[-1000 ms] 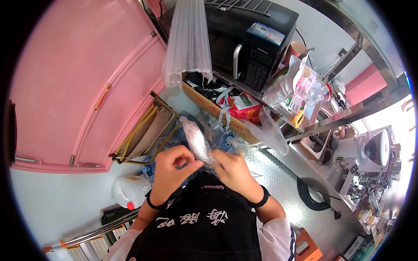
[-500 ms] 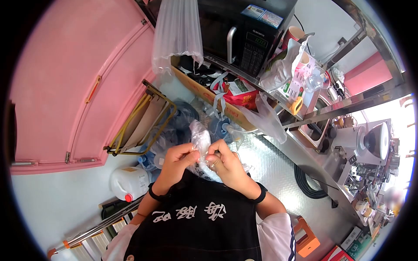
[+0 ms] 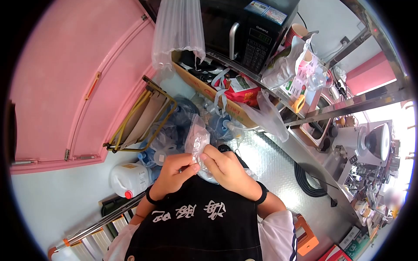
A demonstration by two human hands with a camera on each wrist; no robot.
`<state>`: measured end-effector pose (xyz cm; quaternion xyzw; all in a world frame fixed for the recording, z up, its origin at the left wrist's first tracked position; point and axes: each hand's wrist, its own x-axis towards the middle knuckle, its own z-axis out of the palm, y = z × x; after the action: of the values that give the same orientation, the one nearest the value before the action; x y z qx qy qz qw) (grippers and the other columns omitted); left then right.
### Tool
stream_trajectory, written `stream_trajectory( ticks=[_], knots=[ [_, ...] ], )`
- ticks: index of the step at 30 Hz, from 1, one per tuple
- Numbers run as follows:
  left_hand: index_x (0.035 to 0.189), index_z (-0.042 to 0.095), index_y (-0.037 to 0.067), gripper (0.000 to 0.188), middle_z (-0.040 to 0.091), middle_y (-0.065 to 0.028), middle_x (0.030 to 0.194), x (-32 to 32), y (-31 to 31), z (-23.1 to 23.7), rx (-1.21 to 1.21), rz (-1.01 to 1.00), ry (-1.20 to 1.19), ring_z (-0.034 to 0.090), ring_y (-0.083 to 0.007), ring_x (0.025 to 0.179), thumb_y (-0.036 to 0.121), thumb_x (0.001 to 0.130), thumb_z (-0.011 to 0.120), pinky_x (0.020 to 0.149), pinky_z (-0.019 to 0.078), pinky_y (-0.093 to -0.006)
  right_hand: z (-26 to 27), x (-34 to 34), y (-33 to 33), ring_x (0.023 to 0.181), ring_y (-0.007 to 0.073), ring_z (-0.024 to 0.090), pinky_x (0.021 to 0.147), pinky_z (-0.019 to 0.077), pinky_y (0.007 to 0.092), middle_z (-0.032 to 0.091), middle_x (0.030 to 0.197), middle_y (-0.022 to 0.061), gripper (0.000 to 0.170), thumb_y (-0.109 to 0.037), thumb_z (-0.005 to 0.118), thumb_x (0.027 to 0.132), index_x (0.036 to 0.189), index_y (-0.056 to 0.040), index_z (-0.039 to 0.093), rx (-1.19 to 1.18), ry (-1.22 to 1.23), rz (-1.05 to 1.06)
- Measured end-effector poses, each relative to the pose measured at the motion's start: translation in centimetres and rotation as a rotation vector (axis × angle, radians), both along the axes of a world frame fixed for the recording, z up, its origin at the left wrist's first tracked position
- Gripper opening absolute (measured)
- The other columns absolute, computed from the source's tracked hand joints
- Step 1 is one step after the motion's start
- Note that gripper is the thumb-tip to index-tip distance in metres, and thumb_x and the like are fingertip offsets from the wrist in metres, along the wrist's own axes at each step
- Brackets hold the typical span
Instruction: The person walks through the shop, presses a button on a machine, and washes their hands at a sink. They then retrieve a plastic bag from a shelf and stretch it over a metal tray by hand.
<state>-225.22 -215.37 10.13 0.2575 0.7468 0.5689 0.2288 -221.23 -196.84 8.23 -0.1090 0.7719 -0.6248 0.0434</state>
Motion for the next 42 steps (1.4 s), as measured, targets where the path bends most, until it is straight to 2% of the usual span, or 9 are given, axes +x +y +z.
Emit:
stream_trajectory(
  ticks=[6,15,18,21,25,26,29,33,42],
  knots=[
    [0.073,0.055,-0.001,0.019,0.047,-0.0052,0.06,0.5,-0.5,0.3,0.055,-0.019,-0.001,0.043,-0.0132,0.052,0.013,0.085,0.06,0.05,0.0319,-0.0276,0.4,0.3,-0.1,0.05,0.0308,0.056,0.048,0.0404,0.0349,0.051,0.057,0.0138,0.011,-0.011,0.05,0.093,0.088,-0.0017,0.047,-0.223,-0.147,-0.153],
    [0.074,0.055,0.0,0.017,0.045,-0.0082,0.06,0.7,-0.2,-0.2,0.0,-0.033,0.099,0.042,-0.0158,0.053,0.012,0.085,0.06,0.051,0.0331,-0.0292,0.4,0.3,0.4,0.057,0.0379,0.053,0.049,0.0378,0.0369,0.048,0.06,0.0191,0.017,-0.016,0.049,0.095,0.087,-0.0017,0.046,0.03,-0.055,0.063],
    [0.075,0.053,0.0,0.016,0.046,-0.0097,0.063,0.4,-0.8,0.0,-0.013,-0.063,-0.002,0.045,-0.0175,0.055,0.01,0.086,0.058,0.053,0.0357,-0.0307,-0.3,-0.3,1.0,0.062,0.0321,0.059,0.057,0.043,0.034,0.056,0.068,0.0167,0.017,-0.019,0.046,0.097,0.091,-0.003,0.046,0.015,-0.087,0.152],
    [0.072,0.054,0.0,0.017,0.05,-0.0081,0.062,0.3,-2.1,-0.2,0.083,0.079,-0.015,0.047,-0.014,0.053,0.009,0.086,0.058,0.051,0.0371,-0.0285,-1.5,-0.9,2.2,0.102,0.0188,0.057,0.089,0.0426,0.0326,0.062,0.104,0.0115,0.018,-0.024,0.04,0.1,0.104,-0.0062,0.041,-0.55,-0.454,0.282],
    [0.07,0.054,0.001,0.021,0.054,-0.0068,0.062,-0.1,-3.4,1.5,0.366,0.479,-0.26,0.049,-0.0134,0.05,0.01,0.089,0.054,0.046,0.0384,-0.0261,-5.9,-2.0,6.5,0.131,0.0236,0.033,0.107,0.0251,0.0356,0.037,0.138,0.0162,0.087,-0.043,0.073,0.077,0.138,-0.0017,0.027,-0.679,-0.422,0.702],
    [0.071,0.054,0.001,0.023,0.054,-0.007,0.062,-0.8,-3.5,2.2,0.498,0.578,-0.275,0.05,-0.014,0.049,0.012,0.091,0.052,0.044,0.0387,-0.0256,-5.8,-1.7,6.7,0.131,0.0236,0.033,0.107,0.0251,0.0356,0.037,0.138,0.0162,0.087,-0.043,0.073,0.077,0.138,-0.0017,0.027,-0.678,-0.422,0.702],
    [0.074,0.053,0.001,0.025,0.055,-0.0074,0.062,-1.3,-3.4,2.9,0.651,0.667,-0.26,0.05,-0.0144,0.047,0.015,0.094,0.048,0.042,0.0388,-0.0254,-4.5,-1.5,5.1,0.131,0.0226,0.033,0.109,0.0213,0.0319,0.035,0.14,0.0128,0.107,-0.026,0.087,0.061,0.142,-0.0014,0.023,-0.155,-0.339,0.622],
    [0.078,0.054,0.002,0.025,0.056,-0.0072,0.064,-2.0,-3.1,3.6,0.687,0.756,-0.173,0.05,-0.0142,0.047,0.019,0.095,0.049,0.042,0.0386,-0.0251,-6.8,-2.0,0.5,0.085,0.0089,0.055,0.077,0.0455,0.0261,0.065,0.09,0.0025,0.035,-0.016,0.072,0.081,0.108,0.0031,0.061,-0.264,-0.251,0.133],
    [0.077,0.056,0.005,0.024,0.05,-0.0013,0.062,-4.7,-7.5,0.2,0.59,1.034,-0.108,0.044,-0.0091,0.054,0.022,0.093,0.052,0.05,0.0336,-0.0221,0.2,-4.1,2.3,0.09,0.0062,0.055,0.08,0.0447,0.0234,0.064,0.103,0.0013,0.029,-0.016,0.058,0.092,0.116,0.0014,0.058,-0.523,-0.312,0.142]
  ],
)
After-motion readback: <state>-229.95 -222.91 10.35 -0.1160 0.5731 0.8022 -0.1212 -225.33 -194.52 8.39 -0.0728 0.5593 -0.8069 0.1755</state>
